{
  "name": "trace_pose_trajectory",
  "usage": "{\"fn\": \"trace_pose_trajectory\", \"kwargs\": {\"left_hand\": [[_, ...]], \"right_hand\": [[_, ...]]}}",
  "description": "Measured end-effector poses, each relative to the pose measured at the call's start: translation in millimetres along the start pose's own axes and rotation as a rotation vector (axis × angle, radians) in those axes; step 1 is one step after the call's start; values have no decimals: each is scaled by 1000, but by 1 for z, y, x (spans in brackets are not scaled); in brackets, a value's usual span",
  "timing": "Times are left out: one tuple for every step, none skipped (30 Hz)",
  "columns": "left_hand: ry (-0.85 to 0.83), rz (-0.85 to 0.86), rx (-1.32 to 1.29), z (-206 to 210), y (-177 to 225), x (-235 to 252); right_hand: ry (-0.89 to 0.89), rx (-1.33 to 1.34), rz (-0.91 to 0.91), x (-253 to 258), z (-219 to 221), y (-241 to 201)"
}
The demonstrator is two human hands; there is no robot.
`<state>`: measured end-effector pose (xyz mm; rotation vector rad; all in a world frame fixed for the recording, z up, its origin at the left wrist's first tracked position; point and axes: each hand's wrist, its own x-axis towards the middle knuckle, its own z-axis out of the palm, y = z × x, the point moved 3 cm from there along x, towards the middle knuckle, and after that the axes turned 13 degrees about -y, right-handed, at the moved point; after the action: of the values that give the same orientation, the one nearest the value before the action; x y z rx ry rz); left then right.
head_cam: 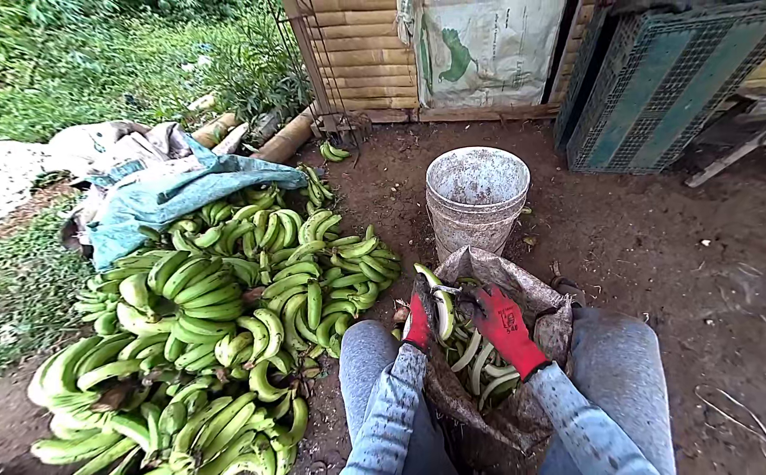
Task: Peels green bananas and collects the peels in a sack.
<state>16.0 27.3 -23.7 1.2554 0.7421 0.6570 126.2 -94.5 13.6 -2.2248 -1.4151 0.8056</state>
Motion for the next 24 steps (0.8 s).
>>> {"fn": "trace_pose_trajectory", "kwargs": {"left_hand": [[-29,-25,170,4,1,-8],[-83,-46,349,12,7,-16],[-151,-83,516,20,15,-24],[-220,-148,655,26,24,-30],[-259,-166,737,29,28,-33],[-252,-159,691,27,28,-31],[-207,-143,519,21,24,-24],[-171,-119,239,15,16,-14],[-166,-112,-98,12,15,-7],[-178,-101,-368,7,17,-3],[-202,-86,-556,1,18,0],[-202,-89,-698,-3,20,1],[-217,-108,-815,-4,21,1],[-229,-112,-870,-4,21,1],[-224,-109,-880,-3,20,0],[-194,-100,-850,-3,18,0],[-133,-80,-768,-1,18,-1],[-54,-41,-642,0,19,-2],[3,8,-494,1,20,-7],[21,53,-331,4,21,-12],[18,80,-147,6,22,-16],[-1,93,53,8,22,-19],[-36,86,230,9,20,-22],[-74,58,341,10,18,-25]], "right_hand": [[6,16,14,6,-2,4],[16,48,23,14,-7,9],[20,82,40,23,-13,14],[31,110,65,32,-18,22],[36,125,103,38,-21,30],[53,146,132,40,-23,35],[91,183,125,38,-24,36],[139,214,72,32,-23,34],[164,236,-22,22,-20,28],[174,242,-152,12,-15,22],[171,230,-290,1,-10,17],[164,201,-408,-7,-7,14],[166,157,-494,-12,-5,12],[165,110,-538,-14,-5,12],[170,61,-552,-14,-6,11],[173,8,-546,-12,-8,11],[166,-38,-525,-9,-8,10],[143,-63,-480,-6,-7,7],[109,-50,-418,-2,-5,4],[73,-3,-332,3,-2,1],[47,60,-237,8,-2,-1],[37,122,-149,15,-3,-1],[41,178,-69,22,-2,2],[61,219,7,29,-1,8]]}}
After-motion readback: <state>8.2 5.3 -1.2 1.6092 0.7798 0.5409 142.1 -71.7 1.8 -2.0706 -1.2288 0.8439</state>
